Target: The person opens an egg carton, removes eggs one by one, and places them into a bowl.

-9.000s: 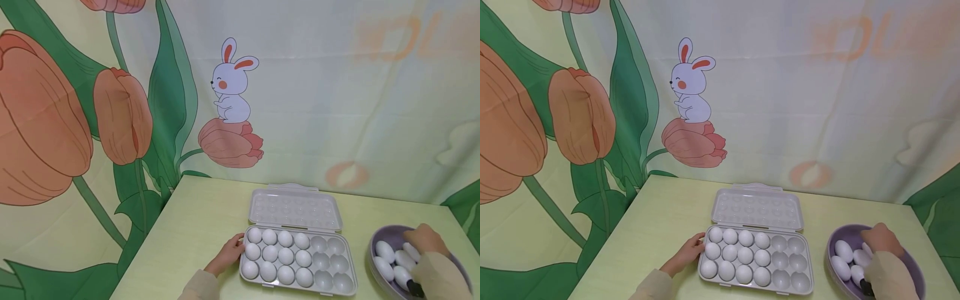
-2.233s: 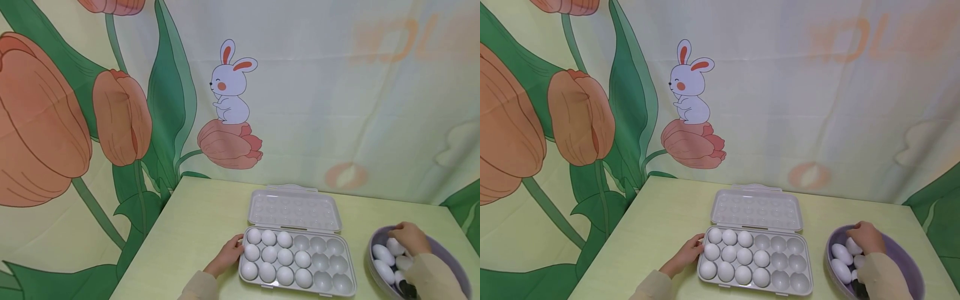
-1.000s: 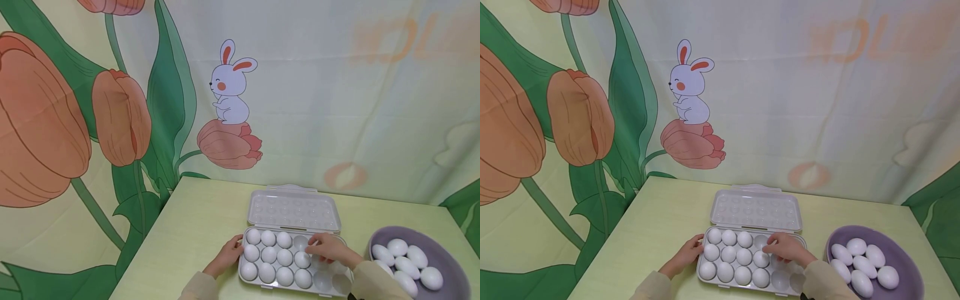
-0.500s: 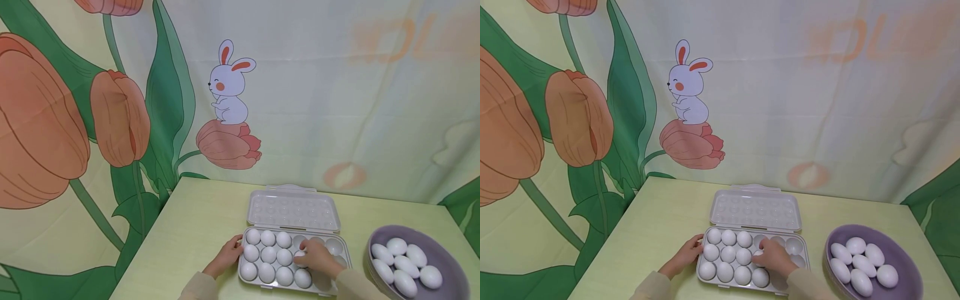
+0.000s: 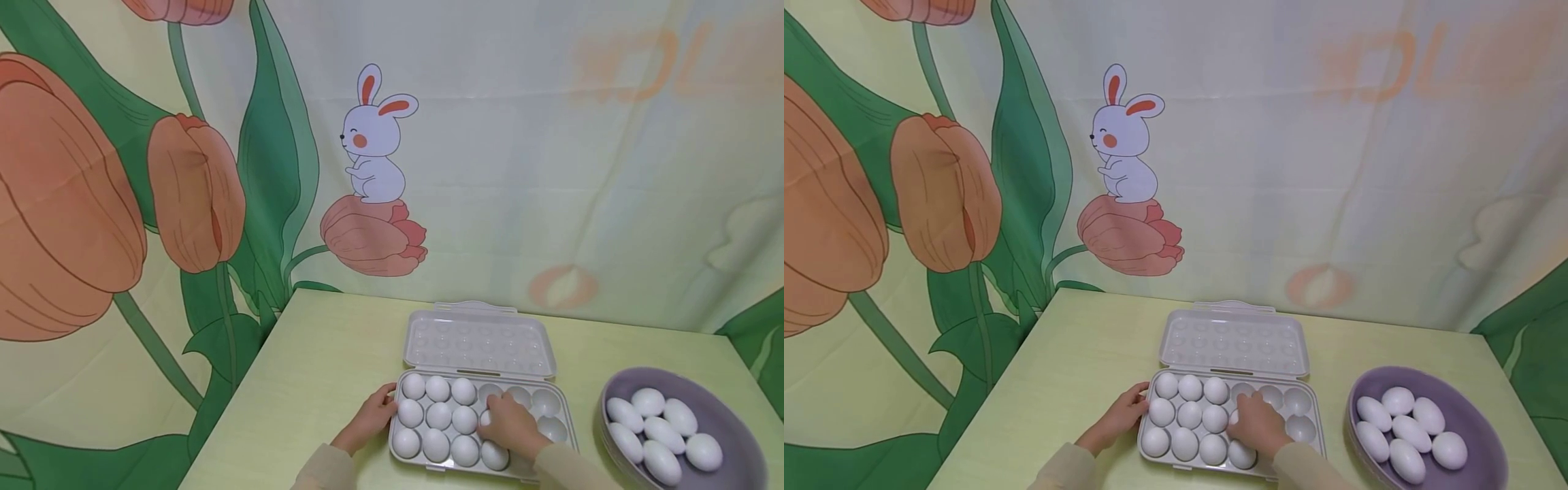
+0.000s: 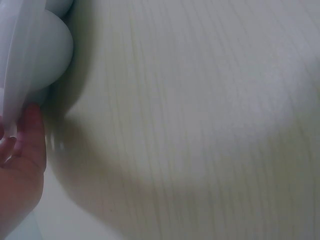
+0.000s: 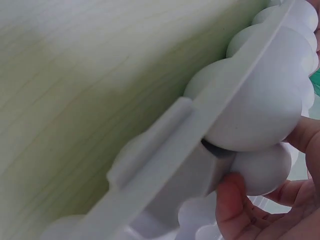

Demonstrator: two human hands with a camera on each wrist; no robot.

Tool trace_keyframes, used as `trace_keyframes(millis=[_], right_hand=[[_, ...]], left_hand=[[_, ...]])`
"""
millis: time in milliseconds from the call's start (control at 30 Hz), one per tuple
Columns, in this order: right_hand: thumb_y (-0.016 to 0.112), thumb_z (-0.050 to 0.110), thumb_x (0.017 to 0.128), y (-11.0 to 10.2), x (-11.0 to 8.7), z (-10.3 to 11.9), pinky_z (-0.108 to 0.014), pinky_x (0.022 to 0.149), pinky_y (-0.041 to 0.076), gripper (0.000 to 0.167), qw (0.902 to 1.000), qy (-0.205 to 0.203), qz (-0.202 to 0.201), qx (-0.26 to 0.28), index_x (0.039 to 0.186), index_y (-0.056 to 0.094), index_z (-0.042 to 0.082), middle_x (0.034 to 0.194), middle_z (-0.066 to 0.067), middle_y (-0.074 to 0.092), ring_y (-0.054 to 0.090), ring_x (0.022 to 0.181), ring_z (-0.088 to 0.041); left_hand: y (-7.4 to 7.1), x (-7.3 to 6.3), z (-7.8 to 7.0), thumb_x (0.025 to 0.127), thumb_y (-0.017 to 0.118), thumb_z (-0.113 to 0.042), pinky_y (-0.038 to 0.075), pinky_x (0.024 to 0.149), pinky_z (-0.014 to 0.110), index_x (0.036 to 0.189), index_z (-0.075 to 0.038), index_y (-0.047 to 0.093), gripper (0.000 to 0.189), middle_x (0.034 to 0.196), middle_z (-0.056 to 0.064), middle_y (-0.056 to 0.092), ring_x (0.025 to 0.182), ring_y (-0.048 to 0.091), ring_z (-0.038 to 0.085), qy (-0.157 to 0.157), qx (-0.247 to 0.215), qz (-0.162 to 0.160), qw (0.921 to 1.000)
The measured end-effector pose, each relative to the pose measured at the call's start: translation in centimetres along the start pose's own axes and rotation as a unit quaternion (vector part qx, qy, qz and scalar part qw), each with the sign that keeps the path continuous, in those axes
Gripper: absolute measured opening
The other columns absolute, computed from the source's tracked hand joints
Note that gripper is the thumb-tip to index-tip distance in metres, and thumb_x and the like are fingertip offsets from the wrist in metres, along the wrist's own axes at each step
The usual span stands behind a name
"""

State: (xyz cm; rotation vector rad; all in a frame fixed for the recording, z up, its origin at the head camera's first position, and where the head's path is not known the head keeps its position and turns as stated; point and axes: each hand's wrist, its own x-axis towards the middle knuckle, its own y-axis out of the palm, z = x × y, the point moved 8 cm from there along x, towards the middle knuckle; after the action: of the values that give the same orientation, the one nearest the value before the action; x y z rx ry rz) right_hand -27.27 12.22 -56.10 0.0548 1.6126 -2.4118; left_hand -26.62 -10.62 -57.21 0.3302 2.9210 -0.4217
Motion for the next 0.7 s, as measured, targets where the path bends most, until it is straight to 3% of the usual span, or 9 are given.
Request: trace_keyframes(millis=[67,200,300,467,700], right_hand=[[0.07,0.028,0.061,-0.1,-0.1,0.0,-0.037,0.051,0.041,0.032,1.0,0.0,-0.003,0.002,0.08,0.054,0.008,0.079,-0.01,0.048,0.049,0.064,-0.023],[0.07,0.026,0.061,0.0,-0.1,0.0,-0.036,0.051,0.041,0.032,0.9999,0.002,-0.003,0.01,0.082,0.055,0.007,0.08,-0.01,0.048,0.049,0.064,-0.022],[0.069,0.024,0.06,0.1,0.1,-0.3,-0.035,0.052,0.041,0.033,0.9998,0.004,-0.001,0.021,0.083,0.056,0.006,0.079,-0.009,0.048,0.048,0.065,-0.021],[0.066,0.02,0.057,-0.2,0.3,-0.5,-0.031,0.056,0.04,0.03,0.9985,-0.004,-0.004,0.055,0.082,0.057,0.005,0.074,-0.004,0.051,0.045,0.065,-0.017],[0.064,0.019,0.059,-2.7,0.1,-0.4,-0.029,0.058,0.04,0.028,0.995,-0.006,-0.009,0.099,0.083,0.059,0.005,0.073,-0.002,0.056,0.047,0.065,-0.015]], left_hand=[[0.0,-0.1,-0.3,0.087,0.039,-0.003,0.047,0.064,0.029,0.127,0.009,0.035,0.042,0.093,0.016,0.051,0.081,0.05,0.02,0.002,0.001,-0.001,1.0],[0.0,0.8,1.4,0.087,0.04,-0.005,0.047,0.063,0.028,0.128,0.007,0.036,0.043,0.093,0.013,0.051,0.08,0.05,0.018,0.0,0.002,-0.001,1.0],[0.0,1.1,1.9,0.088,0.041,-0.006,0.046,0.062,0.027,0.129,0.005,0.036,0.043,0.092,0.011,0.05,0.078,0.049,0.015,0.001,0.005,-0.001,1.0],[0.0,1.1,1.8,0.087,0.041,-0.006,0.045,0.061,0.026,0.129,0.005,0.036,0.043,0.091,0.01,0.05,0.077,0.049,0.015,0.002,0.009,-0.003,1.0],[-0.1,0.9,1.5,0.088,0.041,-0.006,0.046,0.061,0.027,0.128,0.006,0.036,0.043,0.091,0.013,0.05,0.078,0.05,0.016,0.01,0.004,-0.003,0.9999]])
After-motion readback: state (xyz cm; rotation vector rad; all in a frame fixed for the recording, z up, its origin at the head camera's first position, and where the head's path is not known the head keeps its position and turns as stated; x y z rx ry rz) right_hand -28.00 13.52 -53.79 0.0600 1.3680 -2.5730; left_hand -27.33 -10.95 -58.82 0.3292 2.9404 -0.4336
